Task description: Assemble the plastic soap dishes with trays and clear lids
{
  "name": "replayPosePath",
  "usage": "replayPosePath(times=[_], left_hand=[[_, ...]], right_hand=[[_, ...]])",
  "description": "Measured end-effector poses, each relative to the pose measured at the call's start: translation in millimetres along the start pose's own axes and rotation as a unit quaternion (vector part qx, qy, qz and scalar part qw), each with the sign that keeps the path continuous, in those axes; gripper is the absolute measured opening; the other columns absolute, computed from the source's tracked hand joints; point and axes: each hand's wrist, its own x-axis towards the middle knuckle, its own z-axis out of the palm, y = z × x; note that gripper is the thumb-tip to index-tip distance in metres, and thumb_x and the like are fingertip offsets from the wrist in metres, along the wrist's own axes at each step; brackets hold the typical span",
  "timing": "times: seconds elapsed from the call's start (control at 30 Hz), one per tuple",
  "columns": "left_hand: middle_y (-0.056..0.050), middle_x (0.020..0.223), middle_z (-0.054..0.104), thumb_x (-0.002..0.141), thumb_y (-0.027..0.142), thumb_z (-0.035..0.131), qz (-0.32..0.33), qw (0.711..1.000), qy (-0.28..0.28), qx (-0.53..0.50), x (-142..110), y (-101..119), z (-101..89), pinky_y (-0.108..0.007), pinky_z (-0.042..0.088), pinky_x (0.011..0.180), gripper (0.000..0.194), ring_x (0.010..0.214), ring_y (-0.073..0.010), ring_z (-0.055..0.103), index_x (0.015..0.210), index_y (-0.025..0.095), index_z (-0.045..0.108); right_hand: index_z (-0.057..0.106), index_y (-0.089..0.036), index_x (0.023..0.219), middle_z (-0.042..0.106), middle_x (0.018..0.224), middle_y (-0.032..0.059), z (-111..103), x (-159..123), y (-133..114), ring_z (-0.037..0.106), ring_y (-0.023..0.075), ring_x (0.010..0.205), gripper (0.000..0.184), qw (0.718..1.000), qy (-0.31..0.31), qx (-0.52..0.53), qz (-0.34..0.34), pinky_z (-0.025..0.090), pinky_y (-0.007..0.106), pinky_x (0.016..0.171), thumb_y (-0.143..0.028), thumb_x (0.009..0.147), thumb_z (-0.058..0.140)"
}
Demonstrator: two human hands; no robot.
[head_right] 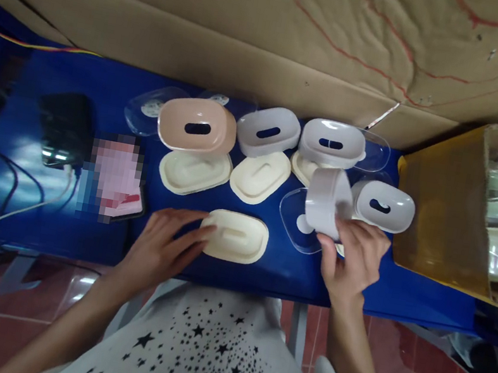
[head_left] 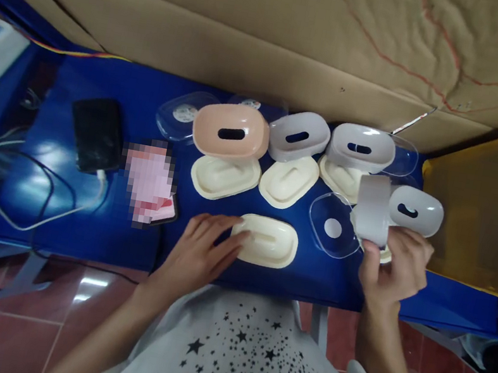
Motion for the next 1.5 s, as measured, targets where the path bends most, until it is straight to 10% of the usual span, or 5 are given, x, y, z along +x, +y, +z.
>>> replayPosePath(times=[0.47, 0.73, 0.93, 1.17, 1.5], left_hand=[[-0.018, 0.148, 0.07, 0.109, 0.023, 0.064, -0.088, 0.993, 0.013, 0.075, 6, -6, -6.6, -0.065, 0.045, 0.119, 0.025, 0.137, -0.0376, 0.067, 0.133, 0.02, 0.069], [-0.018, 0.165, 0.056, 0.109, 0.039, 0.068, 0.042, 0.997, -0.068, -0.009, 4, 17, 4.0, -0.065, 0.031, 0.132, 0.049, 0.156, -0.0355, 0.051, 0.155, 0.024, 0.055], [-0.019, 0.16, 0.06, 0.111, 0.024, 0.06, -0.049, 0.998, -0.006, 0.046, 6, -2, -6.9, -0.062, 0.04, 0.126, 0.044, 0.15, -0.0361, 0.057, 0.155, 0.023, 0.054], [-0.025, 0.17, 0.048, 0.111, 0.035, 0.061, -0.109, 0.987, -0.057, 0.106, 19, -26, -11.1, -0.065, 0.051, 0.114, 0.044, 0.147, -0.0464, 0.058, 0.149, 0.015, 0.057], [-0.022, 0.172, 0.04, 0.105, 0.018, 0.068, -0.115, 0.992, 0.037, 0.029, -9, -26, -3.4, -0.065, 0.05, 0.123, 0.032, 0.158, -0.0436, 0.046, 0.136, 0.021, 0.062]], right_hand=[[0.049, -0.04, 0.167, 0.072, 0.149, 0.0111, 7, -17, -35, 0.072, 0.0411, 0.13, 0.062, 0.966, -0.255, 0.029, -0.037, 0.053, 0.067, 0.11, -0.037, 0.107, 0.065], [0.075, -0.041, 0.136, 0.083, 0.112, 0.0026, -1, -21, -30, 0.081, 0.0278, 0.101, 0.033, 0.943, -0.161, 0.225, 0.183, 0.068, 0.05, 0.089, -0.034, 0.111, 0.054], [0.072, -0.033, 0.136, 0.08, 0.103, 0.0059, 27, -17, -14, 0.075, 0.0228, 0.076, 0.034, 0.915, -0.09, 0.261, 0.294, 0.065, 0.041, 0.069, -0.045, 0.113, 0.05], [0.06, -0.033, 0.158, 0.064, 0.156, 0.0141, 26, -4, -38, 0.057, 0.0392, 0.15, 0.047, 0.989, -0.061, 0.092, 0.1, 0.045, 0.069, 0.123, -0.029, 0.111, 0.052], [0.052, -0.024, 0.163, 0.058, 0.168, 0.0105, 97, 89, -107, 0.051, 0.0301, 0.157, 0.052, 0.923, -0.271, 0.122, -0.243, 0.039, 0.054, 0.128, -0.017, 0.111, 0.049]])
